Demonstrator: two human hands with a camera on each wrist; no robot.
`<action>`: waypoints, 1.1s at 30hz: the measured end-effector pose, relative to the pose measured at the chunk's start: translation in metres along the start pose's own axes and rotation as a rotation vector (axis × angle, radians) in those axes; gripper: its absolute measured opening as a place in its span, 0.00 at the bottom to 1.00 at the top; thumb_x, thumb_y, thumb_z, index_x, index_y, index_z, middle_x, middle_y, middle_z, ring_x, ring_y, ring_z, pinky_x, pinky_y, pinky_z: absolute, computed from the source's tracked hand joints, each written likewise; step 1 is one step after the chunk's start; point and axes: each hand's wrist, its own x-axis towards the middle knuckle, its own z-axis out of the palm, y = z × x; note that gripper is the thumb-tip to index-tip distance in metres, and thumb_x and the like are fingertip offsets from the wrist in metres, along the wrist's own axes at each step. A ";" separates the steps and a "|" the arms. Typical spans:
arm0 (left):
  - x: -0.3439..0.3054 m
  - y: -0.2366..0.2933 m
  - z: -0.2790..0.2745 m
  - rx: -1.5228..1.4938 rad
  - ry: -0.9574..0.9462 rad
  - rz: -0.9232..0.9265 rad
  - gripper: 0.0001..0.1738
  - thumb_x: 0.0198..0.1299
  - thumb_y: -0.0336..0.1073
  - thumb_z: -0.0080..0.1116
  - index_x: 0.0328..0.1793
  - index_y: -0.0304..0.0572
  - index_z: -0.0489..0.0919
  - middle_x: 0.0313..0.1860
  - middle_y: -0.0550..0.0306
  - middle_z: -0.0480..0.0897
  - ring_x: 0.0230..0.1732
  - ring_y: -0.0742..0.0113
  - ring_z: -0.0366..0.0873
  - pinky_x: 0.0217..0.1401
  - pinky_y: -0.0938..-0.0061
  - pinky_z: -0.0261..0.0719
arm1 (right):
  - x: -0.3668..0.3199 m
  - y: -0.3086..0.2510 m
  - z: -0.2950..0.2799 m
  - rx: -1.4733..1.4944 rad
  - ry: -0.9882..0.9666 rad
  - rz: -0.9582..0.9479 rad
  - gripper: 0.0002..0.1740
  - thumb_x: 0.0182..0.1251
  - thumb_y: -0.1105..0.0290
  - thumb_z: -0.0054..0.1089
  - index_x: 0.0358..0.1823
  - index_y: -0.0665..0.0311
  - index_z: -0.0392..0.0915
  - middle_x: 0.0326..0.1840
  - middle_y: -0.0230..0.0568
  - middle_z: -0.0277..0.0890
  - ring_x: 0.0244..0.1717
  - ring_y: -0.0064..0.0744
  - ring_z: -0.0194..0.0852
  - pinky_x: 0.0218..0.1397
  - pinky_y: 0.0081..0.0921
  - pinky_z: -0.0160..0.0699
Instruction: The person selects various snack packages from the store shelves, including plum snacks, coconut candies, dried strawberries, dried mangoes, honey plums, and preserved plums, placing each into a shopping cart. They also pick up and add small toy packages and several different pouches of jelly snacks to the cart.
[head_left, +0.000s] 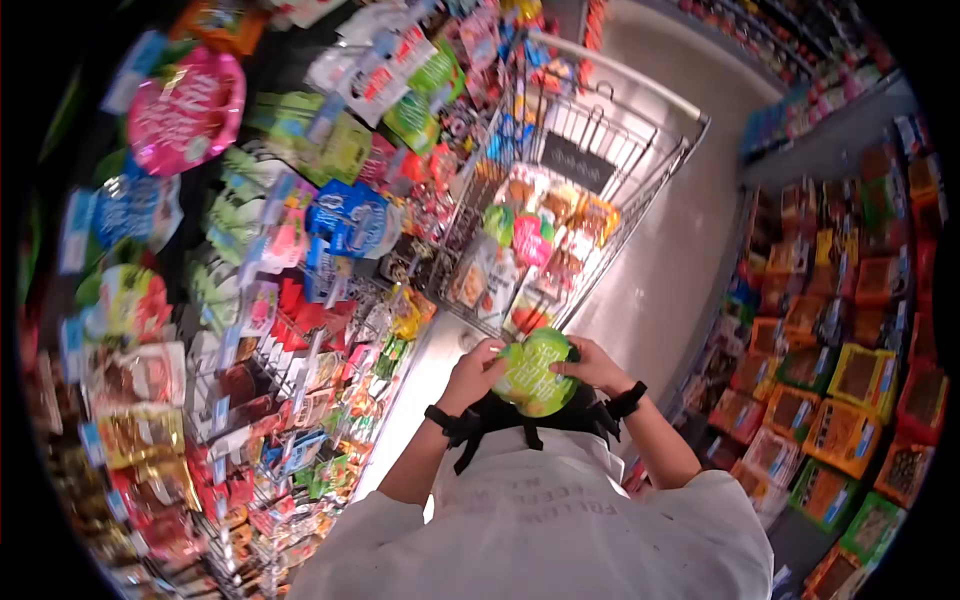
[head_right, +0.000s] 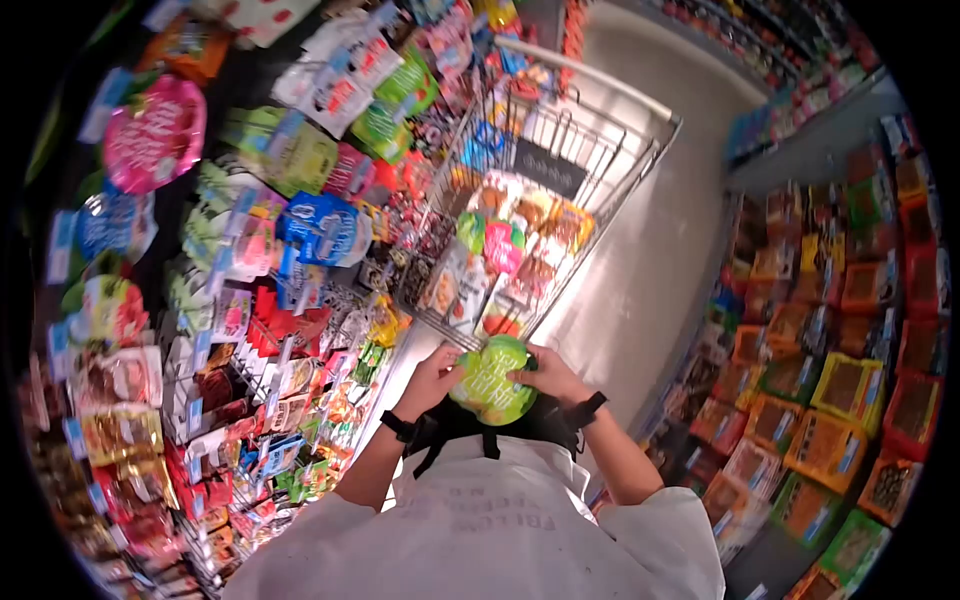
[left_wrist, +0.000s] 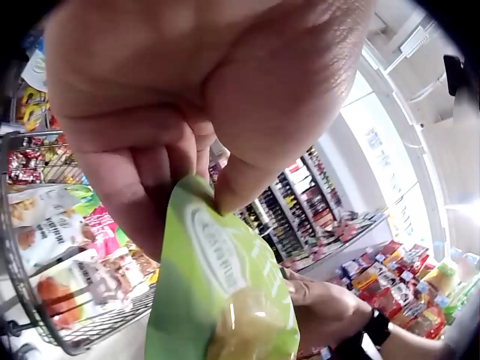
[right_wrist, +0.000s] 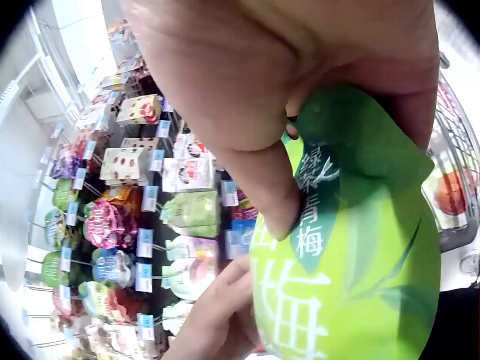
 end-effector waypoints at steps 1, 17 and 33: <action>0.008 -0.010 -0.002 0.017 0.029 -0.016 0.16 0.60 0.35 0.57 0.53 0.42 0.74 0.41 0.50 0.84 0.42 0.61 0.83 0.45 0.72 0.78 | 0.005 0.006 -0.001 0.018 0.061 0.019 0.23 0.56 0.74 0.69 0.54 0.68 0.75 0.42 0.31 0.79 0.43 0.19 0.74 0.50 0.22 0.74; 0.109 -0.159 -0.038 0.997 -0.053 0.061 0.39 0.50 0.39 0.60 0.71 0.70 0.64 0.78 0.54 0.50 0.73 0.29 0.47 0.63 0.31 0.59 | 0.419 0.050 -0.125 -0.943 0.928 -0.125 0.27 0.52 0.60 0.67 0.54 0.59 0.75 0.46 0.52 0.80 0.47 0.52 0.78 0.51 0.41 0.76; 0.074 -0.173 -0.058 0.898 -0.180 0.159 0.42 0.47 0.35 0.60 0.73 0.52 0.63 0.75 0.38 0.50 0.68 0.27 0.55 0.67 0.46 0.63 | 0.446 0.107 -0.045 -1.526 0.792 0.097 0.23 0.70 0.65 0.40 0.67 0.51 0.62 0.49 0.42 0.74 0.50 0.43 0.74 0.36 0.37 0.78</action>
